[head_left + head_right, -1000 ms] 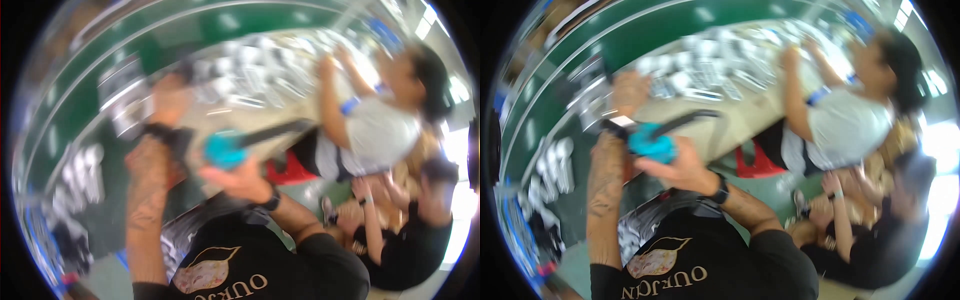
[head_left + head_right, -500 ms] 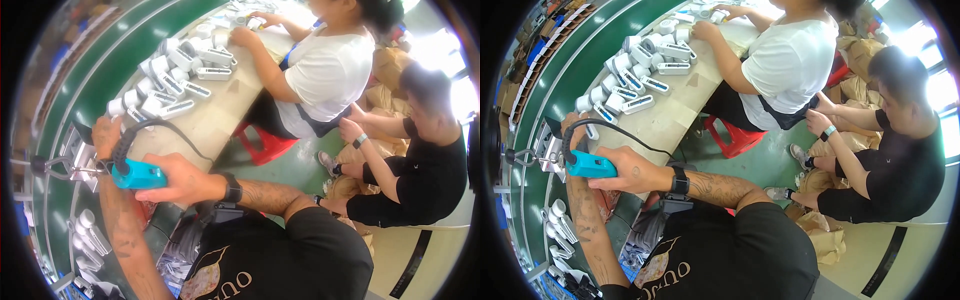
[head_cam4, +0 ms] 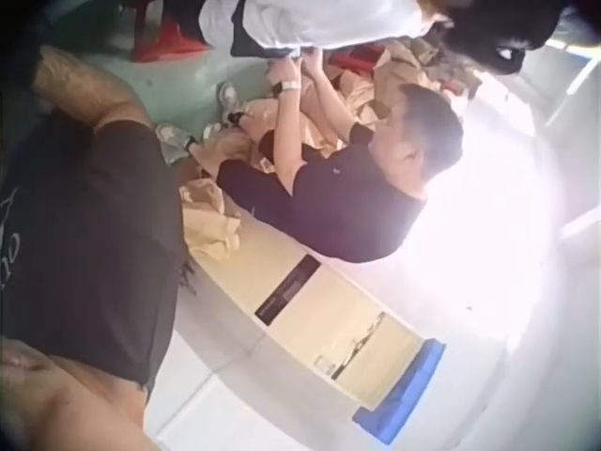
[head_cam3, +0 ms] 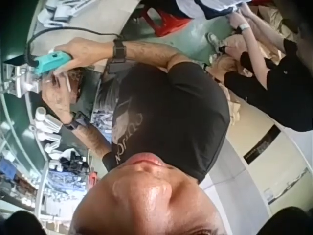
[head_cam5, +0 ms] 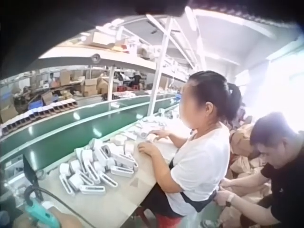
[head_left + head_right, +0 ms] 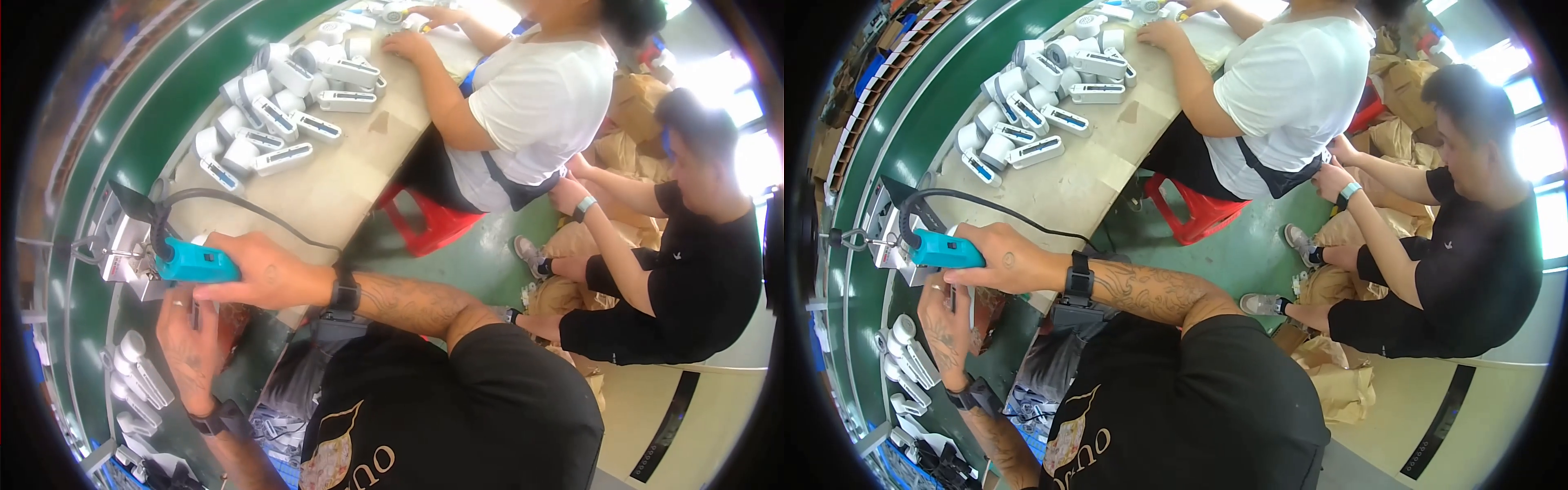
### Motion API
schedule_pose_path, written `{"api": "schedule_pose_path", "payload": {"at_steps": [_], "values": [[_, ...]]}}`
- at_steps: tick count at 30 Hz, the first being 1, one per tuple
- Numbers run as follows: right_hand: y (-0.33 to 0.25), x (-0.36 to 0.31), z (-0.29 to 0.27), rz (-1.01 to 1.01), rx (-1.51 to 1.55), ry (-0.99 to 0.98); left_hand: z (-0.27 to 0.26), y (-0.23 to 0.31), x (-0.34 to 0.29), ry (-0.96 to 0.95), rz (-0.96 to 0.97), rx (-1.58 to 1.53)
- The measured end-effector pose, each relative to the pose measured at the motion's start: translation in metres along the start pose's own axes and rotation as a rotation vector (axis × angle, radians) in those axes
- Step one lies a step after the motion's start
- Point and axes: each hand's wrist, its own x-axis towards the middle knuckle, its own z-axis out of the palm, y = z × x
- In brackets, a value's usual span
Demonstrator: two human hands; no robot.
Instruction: Assembling electronic components using a handheld tool on a production line.
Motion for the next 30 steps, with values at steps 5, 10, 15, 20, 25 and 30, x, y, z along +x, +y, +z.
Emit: {"api": "schedule_pose_path", "payload": {"at_steps": [5,10,15,20,25,30], "values": [[-0.004,0.000,0.009,0.034,0.044,-0.016,0.022,-0.028,-0.024,0.122,0.254,0.323],[0.000,0.002,0.024,0.075,0.075,-0.056,0.039,-0.058,-0.050,0.218,0.055,0.044],[-0.033,-0.002,0.021,0.151,0.255,-0.009,0.046,-0.061,-0.040,0.330,0.095,-0.088],[-0.021,0.038,0.037,0.002,0.242,0.027,0.031,-0.055,-0.042,0.377,0.081,-0.176],[-0.025,0.082,0.076,-0.047,0.319,-0.023,0.034,-0.082,-0.046,0.396,0.129,-0.183],[-0.027,0.093,0.099,-0.046,0.350,-0.069,0.039,-0.074,-0.053,0.433,0.105,-0.176]]}}
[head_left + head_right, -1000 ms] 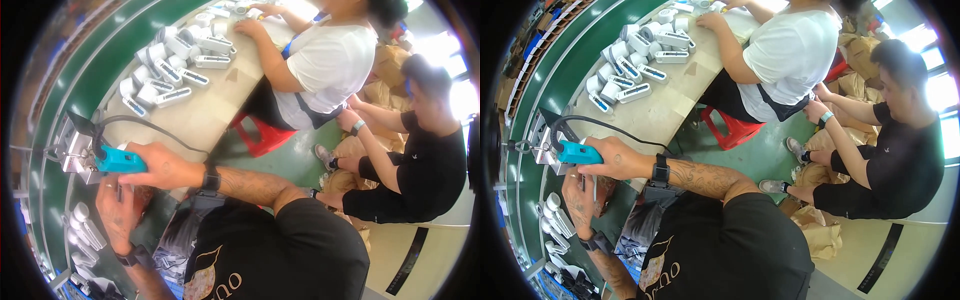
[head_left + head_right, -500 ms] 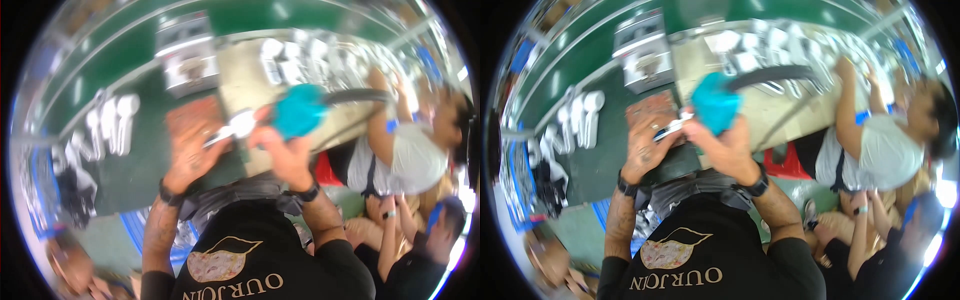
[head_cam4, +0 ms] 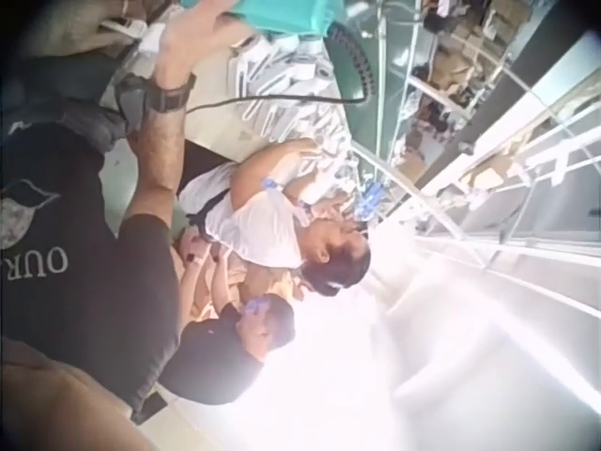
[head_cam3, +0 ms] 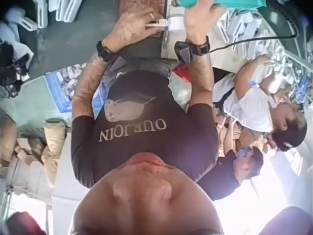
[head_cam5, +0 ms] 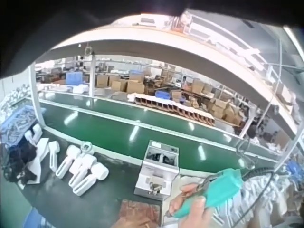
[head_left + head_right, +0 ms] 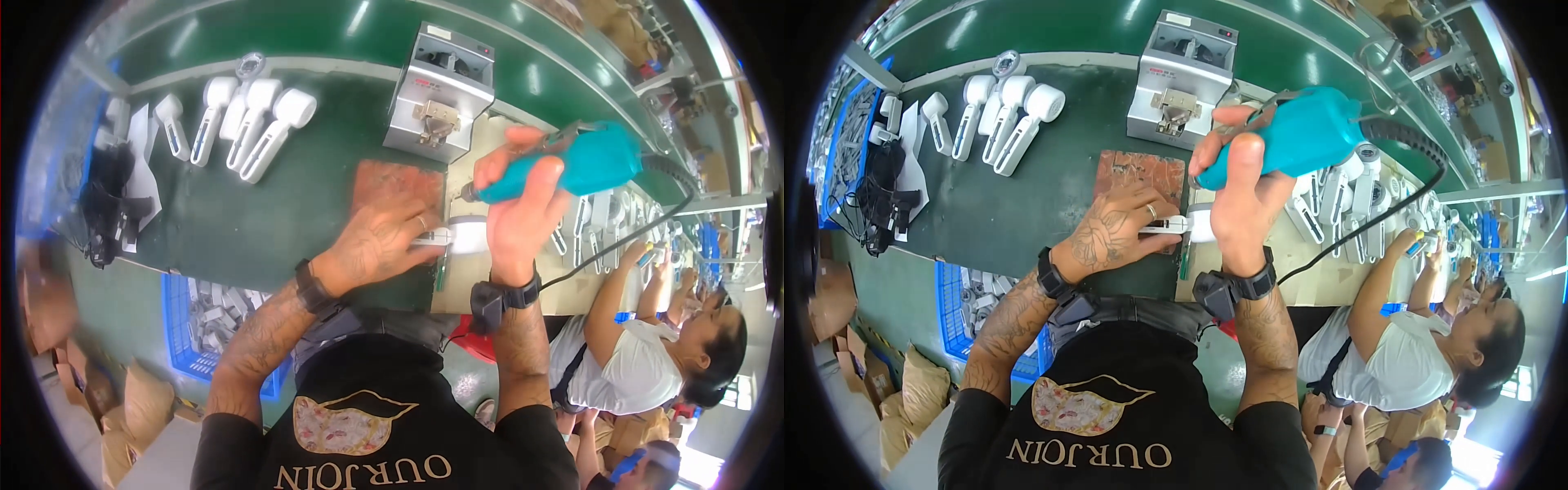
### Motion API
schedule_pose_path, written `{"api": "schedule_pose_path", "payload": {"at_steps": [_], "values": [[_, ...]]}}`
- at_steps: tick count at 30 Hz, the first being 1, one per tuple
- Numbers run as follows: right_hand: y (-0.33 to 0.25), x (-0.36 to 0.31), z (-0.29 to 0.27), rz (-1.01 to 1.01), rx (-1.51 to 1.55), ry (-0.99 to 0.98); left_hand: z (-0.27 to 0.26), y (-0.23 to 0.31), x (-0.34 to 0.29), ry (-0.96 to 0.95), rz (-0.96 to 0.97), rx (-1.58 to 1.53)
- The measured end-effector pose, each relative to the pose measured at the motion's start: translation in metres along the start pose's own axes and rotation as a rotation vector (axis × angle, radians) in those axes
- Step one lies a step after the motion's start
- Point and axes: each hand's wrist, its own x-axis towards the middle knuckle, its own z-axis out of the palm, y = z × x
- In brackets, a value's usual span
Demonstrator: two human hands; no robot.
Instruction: Assembling electronic components using a handheld tool on a production line.
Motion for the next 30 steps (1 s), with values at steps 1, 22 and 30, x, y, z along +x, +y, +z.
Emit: {"api": "schedule_pose_path", "payload": {"at_steps": [1,22,30], "values": [[-0.001,-0.004,0.002,-0.006,-0.012,-0.023,-0.002,0.000,-0.002,0.000,-0.011,-0.008],[0.014,-0.048,-0.004,0.019,0.014,-0.090,0.003,-0.001,-0.004,0.042,0.013,0.037],[0.016,-0.049,-0.004,0.022,-0.009,-0.097,0.000,-0.002,-0.002,0.019,0.004,-0.102]]}}
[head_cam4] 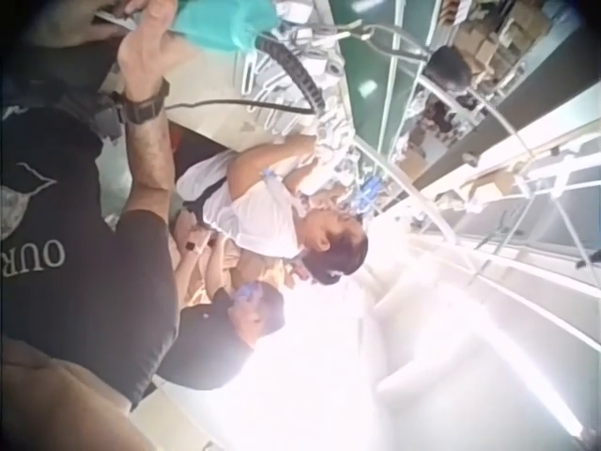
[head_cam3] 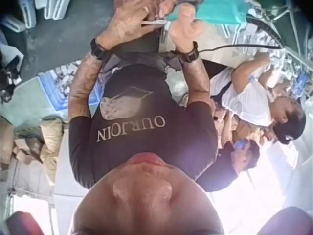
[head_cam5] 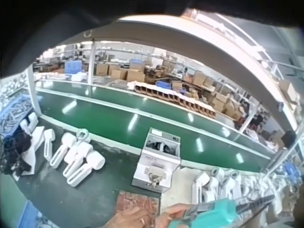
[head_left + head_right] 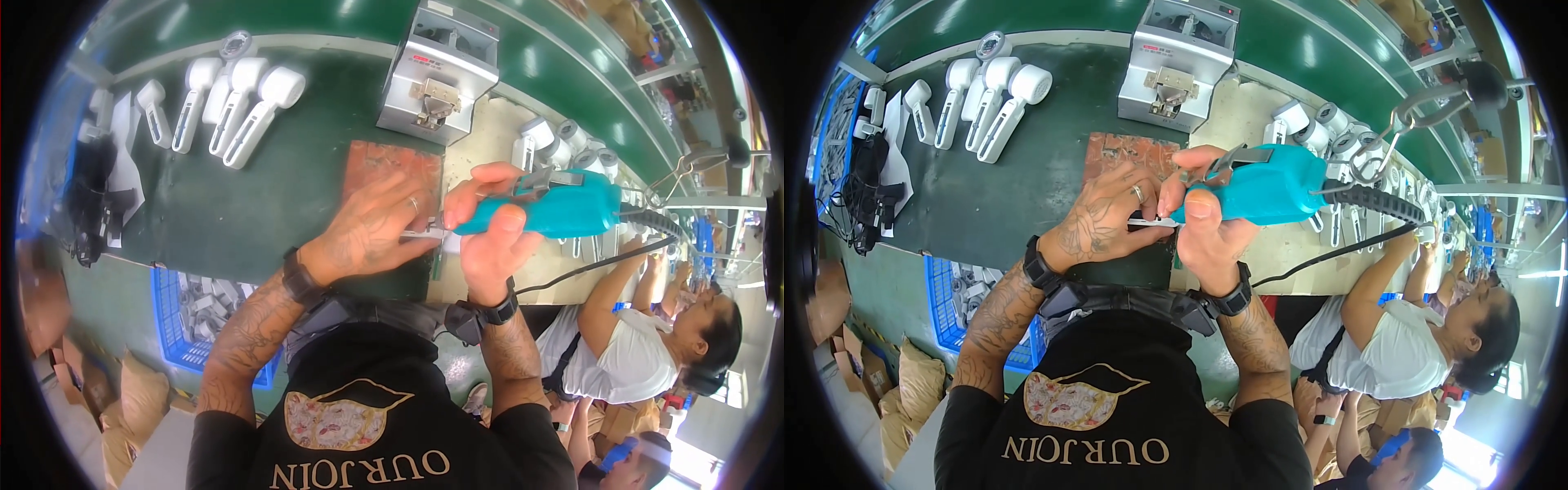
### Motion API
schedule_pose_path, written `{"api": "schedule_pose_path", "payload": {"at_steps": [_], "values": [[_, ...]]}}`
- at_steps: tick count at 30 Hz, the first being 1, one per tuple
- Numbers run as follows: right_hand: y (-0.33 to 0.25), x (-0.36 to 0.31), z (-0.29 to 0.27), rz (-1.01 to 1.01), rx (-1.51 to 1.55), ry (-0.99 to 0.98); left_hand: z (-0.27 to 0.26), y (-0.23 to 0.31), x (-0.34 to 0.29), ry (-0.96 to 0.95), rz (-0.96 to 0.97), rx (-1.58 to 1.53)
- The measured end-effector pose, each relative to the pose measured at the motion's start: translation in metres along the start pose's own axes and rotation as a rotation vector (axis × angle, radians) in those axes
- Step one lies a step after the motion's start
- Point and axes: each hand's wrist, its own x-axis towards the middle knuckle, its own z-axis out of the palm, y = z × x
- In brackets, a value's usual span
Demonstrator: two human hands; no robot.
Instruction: Assembling electronic components using a handheld tool on a production line.
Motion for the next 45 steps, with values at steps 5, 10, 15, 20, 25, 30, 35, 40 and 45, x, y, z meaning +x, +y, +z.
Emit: {"api": "schedule_pose_path", "payload": {"at_steps": [5,10,15,20,25,30,35,40,45], "values": [[-0.001,-0.002,-0.001,0.024,0.035,-0.002,-0.007,0.002,0.001,-0.188,-0.103,-0.014],[0.001,-0.001,-0.001,0.005,0.039,-0.018,-0.003,0.001,-0.002,-0.159,-0.136,-0.003],[0.002,0.000,-0.003,0.007,0.033,-0.019,0.003,0.001,0.002,-0.044,-0.020,0.016],[-0.003,0.010,0.001,-0.003,-0.013,-0.016,-0.005,-0.005,0.007,-0.084,-0.065,0.023],[0.004,0.063,0.007,-0.113,-0.014,0.107,-0.013,-0.022,0.020,-0.061,0.016,0.093],[0.022,0.114,0.019,-0.143,-0.210,0.073,-0.016,-0.023,0.013,-0.064,-0.014,0.221],[0.045,0.124,0.025,-0.210,-0.179,0.059,-0.012,-0.026,0.014,-0.040,-0.040,0.153],[0.049,0.116,0.025,-0.122,-0.146,0.028,-0.012,-0.022,0.016,-0.050,-0.026,0.153],[0.033,0.102,0.029,-0.042,-0.174,-0.003,-0.015,-0.026,0.012,-0.028,-0.079,0.152]]}}
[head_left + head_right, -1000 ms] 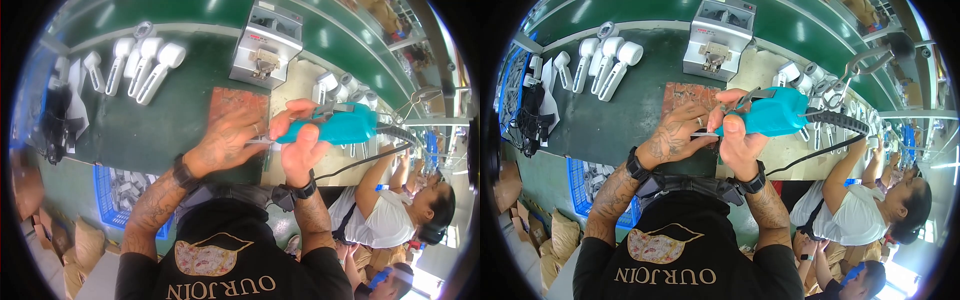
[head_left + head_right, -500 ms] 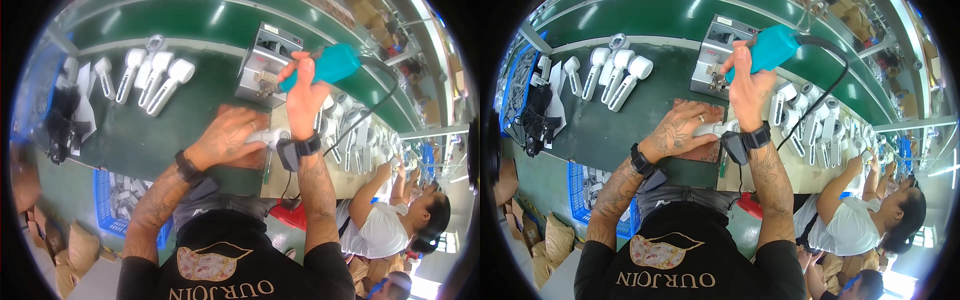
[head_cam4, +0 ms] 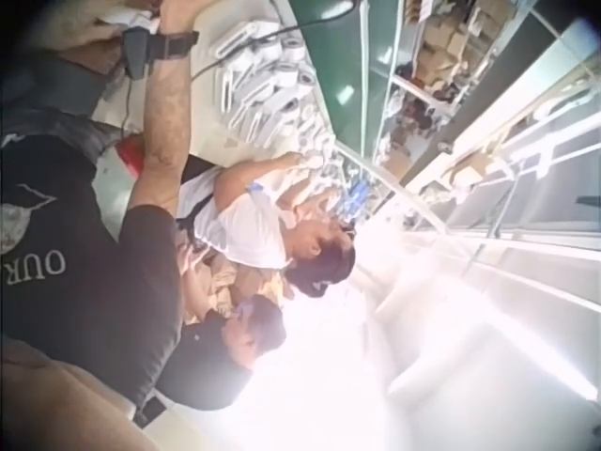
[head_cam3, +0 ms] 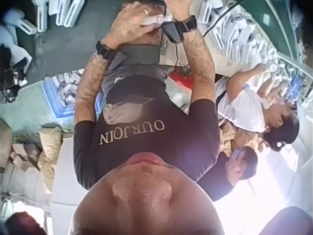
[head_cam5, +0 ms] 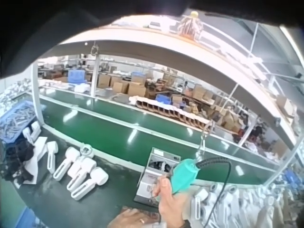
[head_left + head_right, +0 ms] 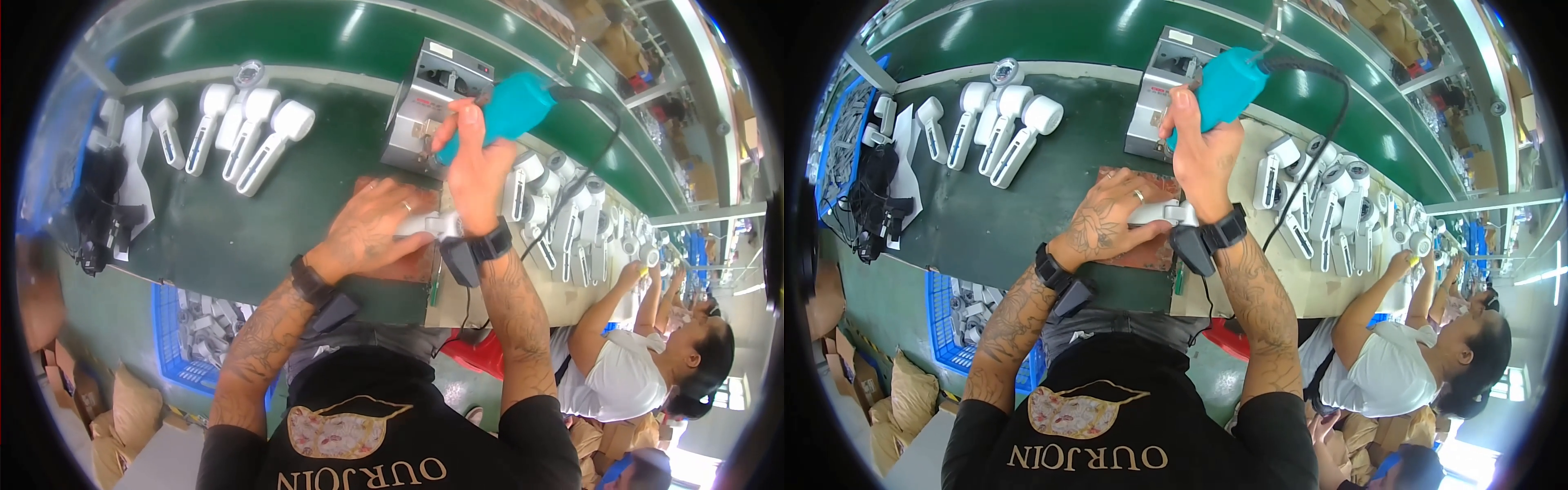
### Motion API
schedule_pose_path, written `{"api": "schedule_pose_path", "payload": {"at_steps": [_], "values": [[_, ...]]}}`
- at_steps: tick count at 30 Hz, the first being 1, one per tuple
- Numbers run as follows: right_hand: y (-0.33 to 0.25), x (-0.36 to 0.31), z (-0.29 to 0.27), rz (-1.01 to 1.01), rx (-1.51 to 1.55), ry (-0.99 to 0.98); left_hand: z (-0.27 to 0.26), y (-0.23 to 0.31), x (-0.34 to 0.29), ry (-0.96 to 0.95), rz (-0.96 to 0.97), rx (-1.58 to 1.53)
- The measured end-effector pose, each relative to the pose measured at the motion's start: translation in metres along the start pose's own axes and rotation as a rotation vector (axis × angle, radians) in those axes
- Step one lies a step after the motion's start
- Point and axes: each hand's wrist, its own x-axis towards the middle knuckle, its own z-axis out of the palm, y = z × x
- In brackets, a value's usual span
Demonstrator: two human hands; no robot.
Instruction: Assembling electronic components using a handheld tool on a production line.
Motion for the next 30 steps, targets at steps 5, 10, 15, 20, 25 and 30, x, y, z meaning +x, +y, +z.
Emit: {"api": "schedule_pose_path", "payload": {"at_steps": [5,10,15,20,25,30], "values": [[-0.017,-0.037,-0.029,0.081,-0.013,0.068,0.006,-0.002,0.001,0.029,0.019,0.021],[-0.015,-0.048,-0.032,0.072,0.020,0.055,0.004,-0.001,0.001,-0.008,-0.012,0.009],[-0.013,-0.050,-0.033,0.058,0.030,0.028,0.005,-0.001,0.002,0.027,0.058,0.005],[-0.005,-0.053,-0.033,0.068,0.051,0.016,0.003,0.002,0.002,-0.007,0.043,-0.007],[-0.001,-0.054,-0.034,0.046,0.043,-0.005,0.008,0.002,0.001,-0.030,0.025,0.049],[0.001,-0.053,-0.028,0.064,0.030,0.009,0.004,0.001,0.000,0.024,0.061,0.122]]}}
